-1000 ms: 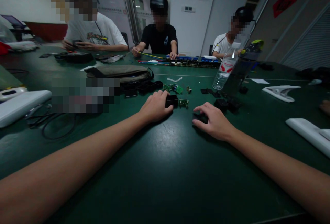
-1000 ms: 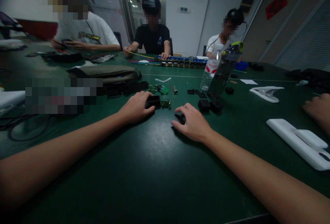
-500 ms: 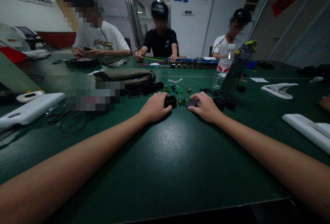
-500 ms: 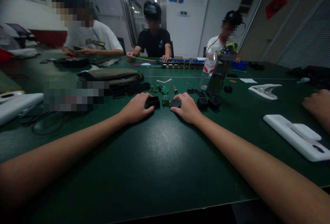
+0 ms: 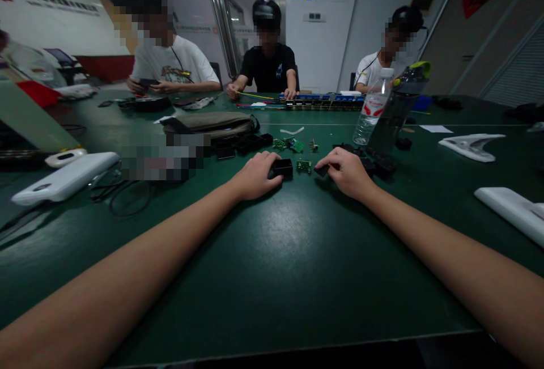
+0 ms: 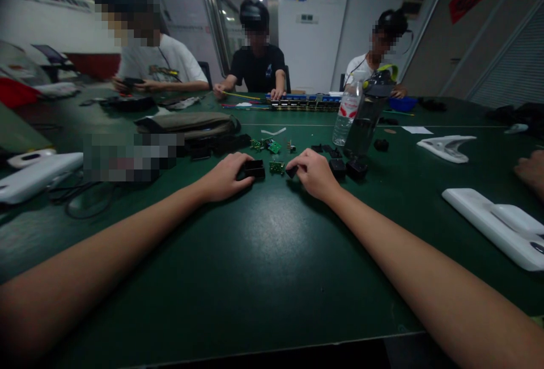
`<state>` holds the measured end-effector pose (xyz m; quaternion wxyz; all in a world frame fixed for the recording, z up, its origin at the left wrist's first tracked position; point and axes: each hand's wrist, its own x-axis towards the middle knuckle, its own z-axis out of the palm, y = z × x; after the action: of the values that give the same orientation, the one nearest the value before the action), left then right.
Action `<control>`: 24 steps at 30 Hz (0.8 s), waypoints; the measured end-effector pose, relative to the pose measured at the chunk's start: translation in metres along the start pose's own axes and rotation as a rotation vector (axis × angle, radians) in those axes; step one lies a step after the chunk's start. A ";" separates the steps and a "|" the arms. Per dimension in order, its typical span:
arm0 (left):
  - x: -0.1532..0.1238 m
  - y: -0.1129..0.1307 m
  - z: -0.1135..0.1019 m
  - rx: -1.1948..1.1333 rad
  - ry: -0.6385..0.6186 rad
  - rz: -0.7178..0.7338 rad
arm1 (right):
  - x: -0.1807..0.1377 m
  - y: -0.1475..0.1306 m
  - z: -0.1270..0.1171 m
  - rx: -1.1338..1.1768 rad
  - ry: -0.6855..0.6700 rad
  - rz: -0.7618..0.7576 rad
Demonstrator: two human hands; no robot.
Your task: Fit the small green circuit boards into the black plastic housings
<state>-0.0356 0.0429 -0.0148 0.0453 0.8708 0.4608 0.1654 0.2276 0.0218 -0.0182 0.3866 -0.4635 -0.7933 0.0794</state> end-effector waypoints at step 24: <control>-0.005 0.025 -0.005 0.147 0.126 0.486 | -0.014 -0.026 0.006 0.460 -0.302 -0.032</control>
<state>-0.0202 0.0241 -0.0058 -0.0880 0.9448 0.2507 0.1915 0.2096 -0.0020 -0.0175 0.3602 -0.3337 -0.8104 0.3196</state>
